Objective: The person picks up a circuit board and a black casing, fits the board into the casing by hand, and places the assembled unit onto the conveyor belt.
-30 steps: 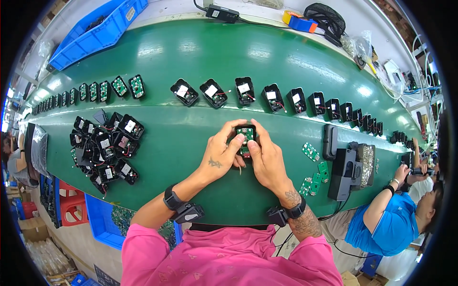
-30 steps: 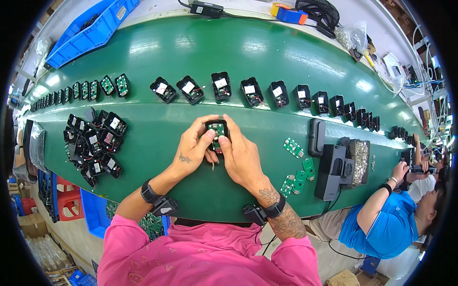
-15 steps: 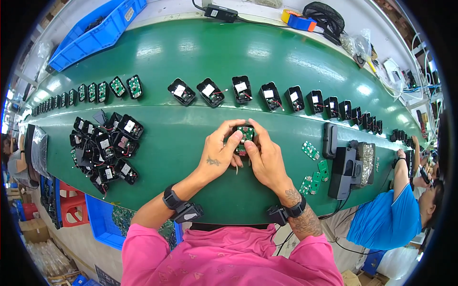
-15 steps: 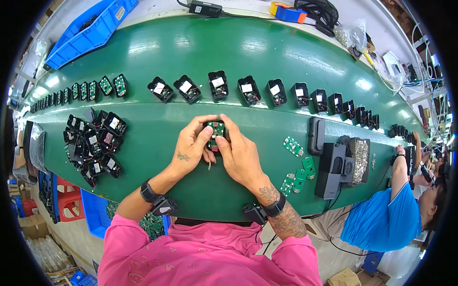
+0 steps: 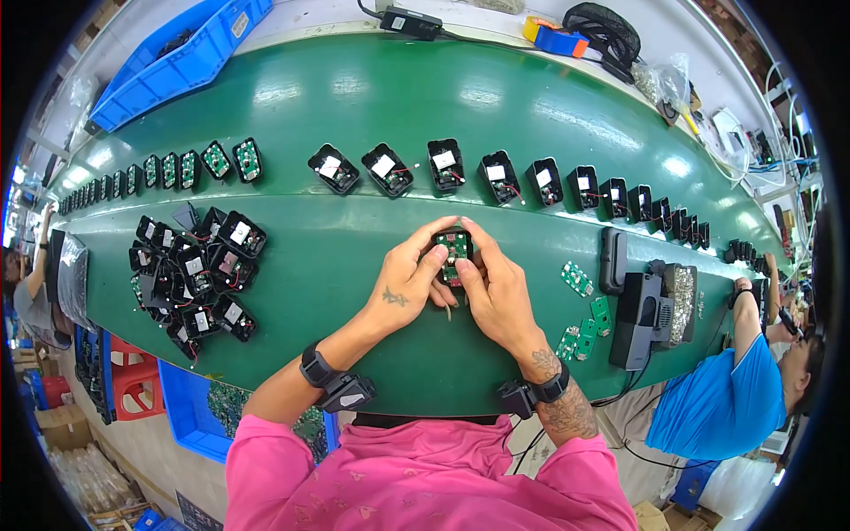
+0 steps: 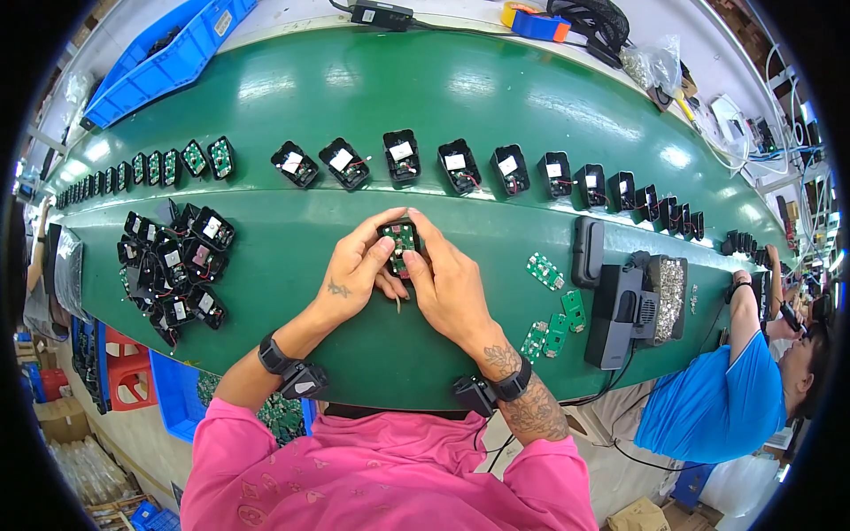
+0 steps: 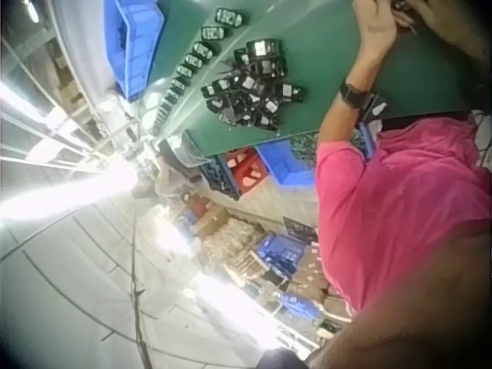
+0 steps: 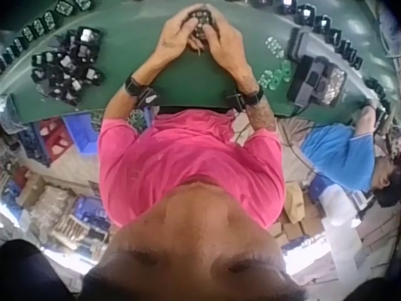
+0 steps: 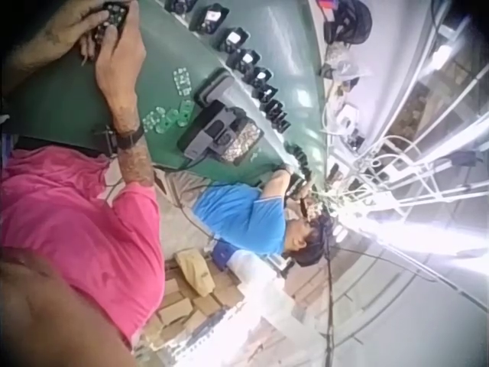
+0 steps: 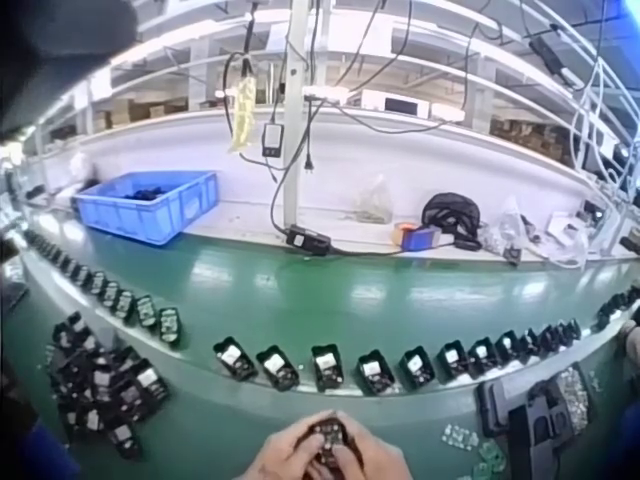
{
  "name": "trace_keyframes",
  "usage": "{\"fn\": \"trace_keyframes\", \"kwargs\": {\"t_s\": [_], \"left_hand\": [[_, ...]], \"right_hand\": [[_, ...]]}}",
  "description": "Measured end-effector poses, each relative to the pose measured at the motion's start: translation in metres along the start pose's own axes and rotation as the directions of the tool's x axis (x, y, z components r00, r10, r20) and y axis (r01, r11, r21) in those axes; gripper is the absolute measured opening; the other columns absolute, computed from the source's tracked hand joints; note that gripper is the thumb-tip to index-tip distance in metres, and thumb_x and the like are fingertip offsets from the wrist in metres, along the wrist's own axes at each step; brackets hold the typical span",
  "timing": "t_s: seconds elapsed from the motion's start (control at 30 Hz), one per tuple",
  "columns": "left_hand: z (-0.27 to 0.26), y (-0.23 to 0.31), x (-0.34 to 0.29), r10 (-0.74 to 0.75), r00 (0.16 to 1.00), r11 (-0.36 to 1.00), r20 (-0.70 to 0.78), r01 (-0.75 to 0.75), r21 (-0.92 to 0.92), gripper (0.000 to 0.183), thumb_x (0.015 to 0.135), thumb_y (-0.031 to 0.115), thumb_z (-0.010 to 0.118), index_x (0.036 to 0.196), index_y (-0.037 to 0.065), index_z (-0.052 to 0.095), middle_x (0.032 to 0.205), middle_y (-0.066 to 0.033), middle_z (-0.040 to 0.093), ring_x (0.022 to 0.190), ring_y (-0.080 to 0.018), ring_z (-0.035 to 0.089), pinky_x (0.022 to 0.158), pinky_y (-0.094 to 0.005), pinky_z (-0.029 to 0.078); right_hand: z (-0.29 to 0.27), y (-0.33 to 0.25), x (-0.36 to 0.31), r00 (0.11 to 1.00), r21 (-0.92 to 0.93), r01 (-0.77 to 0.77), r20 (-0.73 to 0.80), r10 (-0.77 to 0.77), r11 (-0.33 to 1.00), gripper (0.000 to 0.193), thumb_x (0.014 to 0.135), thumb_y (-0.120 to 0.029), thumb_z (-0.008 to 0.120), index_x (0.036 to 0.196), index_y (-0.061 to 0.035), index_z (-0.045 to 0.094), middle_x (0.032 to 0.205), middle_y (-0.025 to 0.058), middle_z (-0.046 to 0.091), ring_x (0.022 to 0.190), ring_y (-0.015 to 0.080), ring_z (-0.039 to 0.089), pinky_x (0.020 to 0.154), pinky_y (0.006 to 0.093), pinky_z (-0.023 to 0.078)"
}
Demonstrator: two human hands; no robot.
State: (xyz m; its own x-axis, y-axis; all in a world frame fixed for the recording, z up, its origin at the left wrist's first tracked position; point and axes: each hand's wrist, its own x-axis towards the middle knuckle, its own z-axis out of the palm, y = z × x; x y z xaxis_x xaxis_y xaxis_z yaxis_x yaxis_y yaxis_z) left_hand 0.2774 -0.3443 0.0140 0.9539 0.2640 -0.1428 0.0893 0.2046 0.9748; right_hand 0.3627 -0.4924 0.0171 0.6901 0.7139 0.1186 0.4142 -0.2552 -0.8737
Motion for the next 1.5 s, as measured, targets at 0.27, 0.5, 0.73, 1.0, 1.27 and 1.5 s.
{"fn": "trace_keyframes", "kwargs": {"t_s": [0.27, 0.5, 0.73, 1.0, 1.27, 1.5], "left_hand": [[0.009, 0.000, -0.002, 0.005, 0.998, 0.995, -0.056, 0.001, 0.101, 0.034, 0.104, 0.013, 0.045, 0.136, 0.001, 0.049, 0.095, -0.0118, 0.066, 0.052, -0.0125, 0.062, 0.045, -0.0247, 0.049], [0.012, -0.001, -0.004, 0.055, 0.994, 0.994, -0.096, -0.045, 0.100, 0.032, 0.104, 0.014, 0.048, 0.132, 0.002, 0.053, 0.092, -0.0112, 0.066, 0.049, -0.0125, 0.061, 0.044, -0.0253, 0.048], [0.024, 0.001, -0.007, 0.166, 0.976, 0.966, -0.139, -0.132, 0.224, 0.030, 0.103, 0.010, 0.050, 0.132, 0.002, 0.054, 0.082, -0.0102, 0.066, 0.049, -0.0121, 0.061, 0.045, -0.0265, 0.049], [0.033, 0.004, -0.010, 0.221, 0.959, 0.954, -0.176, -0.175, 0.245, 0.029, 0.101, 0.008, 0.051, 0.129, 0.001, 0.056, 0.080, -0.0122, 0.066, 0.050, -0.0127, 0.063, 0.046, -0.0275, 0.050], [0.003, 0.021, 0.001, 0.217, 0.959, 0.929, -0.183, -0.145, 0.340, 0.029, 0.101, 0.011, 0.049, 0.127, 0.002, 0.056, 0.082, -0.0122, 0.067, 0.055, -0.0153, 0.065, 0.048, -0.0281, 0.052], [-0.115, 0.115, -0.010, 0.351, 0.704, 0.840, -0.618, 0.055, 0.539, 0.027, 0.100, 0.012, 0.050, 0.124, 0.004, 0.056, 0.090, -0.0129, 0.065, 0.048, -0.0137, 0.061, 0.044, -0.0270, 0.050]], "right_hand": [[0.000, 0.002, -0.001, 1.000, 0.037, -0.010, 0.017, 0.009, 0.999, 0.047, 0.099, -0.010, 0.053, 0.145, -0.0090, 0.044, 0.105, 0.0233, 0.066, 0.089, 0.0408, 0.067, 0.076, 0.0436, 0.053], [0.005, 0.006, -0.002, 0.998, 0.075, 0.047, -0.036, -0.045, 0.996, 0.043, 0.100, -0.010, 0.051, 0.142, -0.0084, 0.046, 0.106, 0.0232, 0.066, 0.091, 0.0412, 0.067, 0.078, 0.0438, 0.054], [0.010, 0.005, -0.001, 0.992, 0.173, 0.076, -0.110, -0.058, 0.982, 0.039, 0.102, -0.013, 0.050, 0.141, -0.0071, 0.048, 0.101, 0.0137, 0.065, 0.078, 0.0211, 0.063, 0.072, 0.0330, 0.052], [0.011, 0.011, -0.003, 0.989, 0.294, 0.096, -0.135, -0.058, 0.951, 0.036, 0.103, -0.018, 0.053, 0.137, -0.0059, 0.052, 0.103, 0.0028, 0.061, 0.085, 0.0077, 0.055, 0.073, 0.0246, 0.048], [0.012, -0.007, 0.010, 0.986, 0.386, -0.129, -0.049, 0.160, 0.914, 0.041, 0.096, -0.014, 0.061, 0.135, -0.0052, 0.054, 0.084, 0.0088, 0.063, 0.074, 0.0164, 0.059, 0.069, 0.0309, 0.049], [0.061, -0.053, 0.093, 0.841, -0.452, 0.503, 0.061, -0.537, 0.736, 0.065, 0.078, -0.021, 0.077, 0.136, -0.0068, 0.052, 0.116, 0.0133, 0.061, 0.113, 0.0312, 0.050, 0.093, 0.0471, 0.038]]}}
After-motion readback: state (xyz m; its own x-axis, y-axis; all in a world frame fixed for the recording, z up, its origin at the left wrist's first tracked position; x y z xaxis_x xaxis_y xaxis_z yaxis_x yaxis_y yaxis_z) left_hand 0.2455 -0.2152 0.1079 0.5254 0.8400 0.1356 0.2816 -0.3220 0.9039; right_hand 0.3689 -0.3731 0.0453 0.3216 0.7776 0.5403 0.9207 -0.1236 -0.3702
